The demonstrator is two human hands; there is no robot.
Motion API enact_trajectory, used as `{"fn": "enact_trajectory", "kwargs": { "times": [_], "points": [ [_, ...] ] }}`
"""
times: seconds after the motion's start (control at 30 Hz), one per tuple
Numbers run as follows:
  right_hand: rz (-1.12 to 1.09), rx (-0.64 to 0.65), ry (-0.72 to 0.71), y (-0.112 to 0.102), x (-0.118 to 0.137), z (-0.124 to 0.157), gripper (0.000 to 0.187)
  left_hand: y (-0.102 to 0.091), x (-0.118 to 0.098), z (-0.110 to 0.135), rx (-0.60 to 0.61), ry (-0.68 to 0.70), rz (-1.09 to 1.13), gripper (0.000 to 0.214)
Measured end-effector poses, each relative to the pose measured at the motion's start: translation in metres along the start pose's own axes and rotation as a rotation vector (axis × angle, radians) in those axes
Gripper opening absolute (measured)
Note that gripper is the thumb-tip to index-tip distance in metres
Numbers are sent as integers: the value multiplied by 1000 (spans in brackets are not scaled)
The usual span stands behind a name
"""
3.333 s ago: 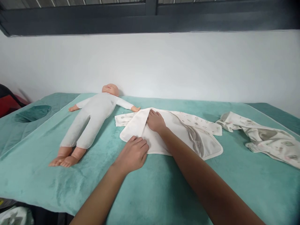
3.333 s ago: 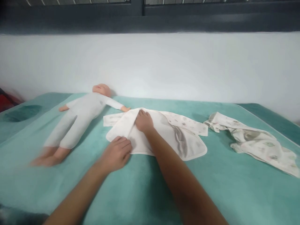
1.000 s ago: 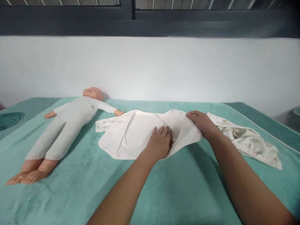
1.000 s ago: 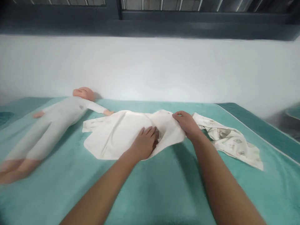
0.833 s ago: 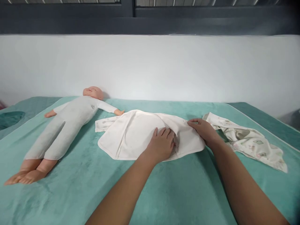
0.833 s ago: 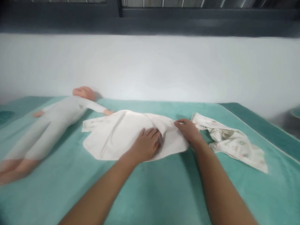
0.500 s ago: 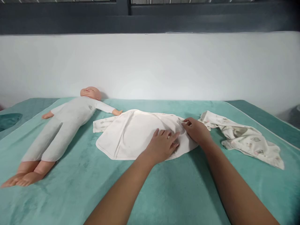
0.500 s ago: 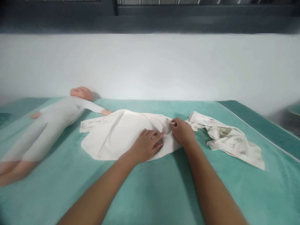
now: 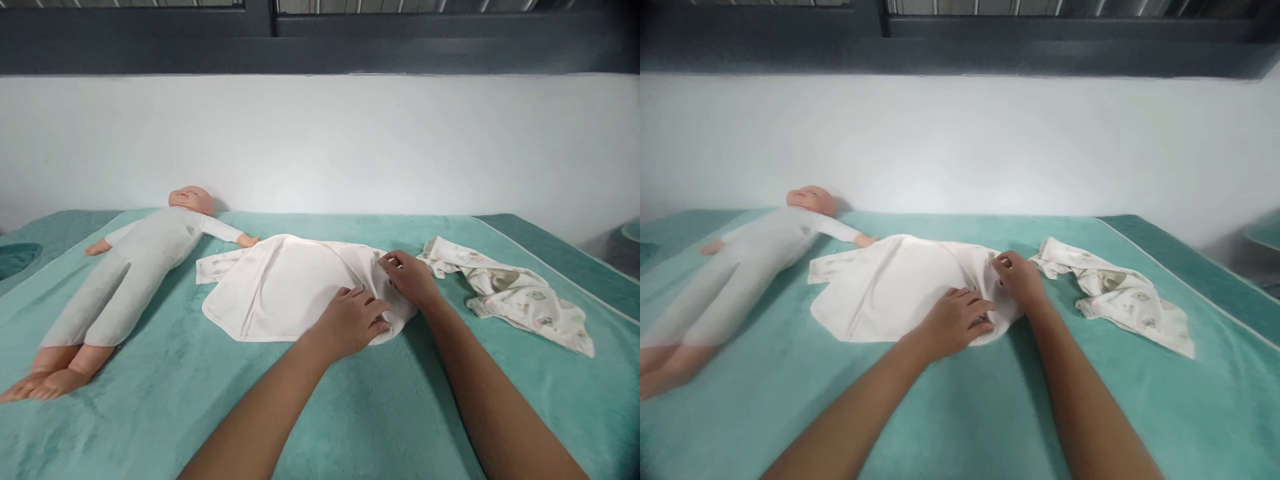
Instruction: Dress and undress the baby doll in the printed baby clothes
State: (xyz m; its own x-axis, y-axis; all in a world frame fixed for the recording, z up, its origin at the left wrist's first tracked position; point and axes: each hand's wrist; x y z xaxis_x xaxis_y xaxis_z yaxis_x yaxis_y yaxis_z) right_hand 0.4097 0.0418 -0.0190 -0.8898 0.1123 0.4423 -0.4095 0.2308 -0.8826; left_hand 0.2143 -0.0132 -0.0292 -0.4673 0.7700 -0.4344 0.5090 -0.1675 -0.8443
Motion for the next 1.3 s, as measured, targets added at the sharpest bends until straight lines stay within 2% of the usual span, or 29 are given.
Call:
{"fn": "enact_trajectory", "kwargs": {
  "times": [0.2,0.33,0.47,0.57,0.67,0.83,1.03,1.17,1.3],
  "points": [
    [-38,107,-42,6,-1,-1,32,-2,1,-1,-13,-77,104,27],
    [-42,32,-25,7,-7,-4,27,-1,6,-3,-69,-211,168,25],
    [94,-26,-2,6,-12,-5,27,3,14,-6,-97,-312,61,35],
    [169,-13,15,5,-12,-3,27,5,20,-11,-63,-329,-39,39],
    [205,18,20,6,-9,-1,31,5,23,-18,-39,-338,-94,35],
    [214,28,3,7,-7,-2,33,2,22,-22,4,-235,-210,24],
    [180,-1,9,7,-15,-4,32,-4,22,-17,-94,-351,-113,26],
    [236,-2,-2,5,-15,-1,32,-4,23,-13,-135,-394,-99,22],
    [275,-77,-53,3,-8,3,29,-3,18,-7,-180,-331,-103,28]
  ]
}}
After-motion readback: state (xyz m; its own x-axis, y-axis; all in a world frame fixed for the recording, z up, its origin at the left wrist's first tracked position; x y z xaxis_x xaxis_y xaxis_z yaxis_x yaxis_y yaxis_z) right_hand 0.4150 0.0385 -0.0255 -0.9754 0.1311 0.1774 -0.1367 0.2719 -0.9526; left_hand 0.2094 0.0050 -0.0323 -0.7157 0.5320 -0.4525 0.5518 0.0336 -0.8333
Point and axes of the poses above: each hand's wrist, its own z-axis away from the middle knuckle, its own y-axis out of the palm, x = y × z, and after that the axes turned 6 degrees about z, right-handed
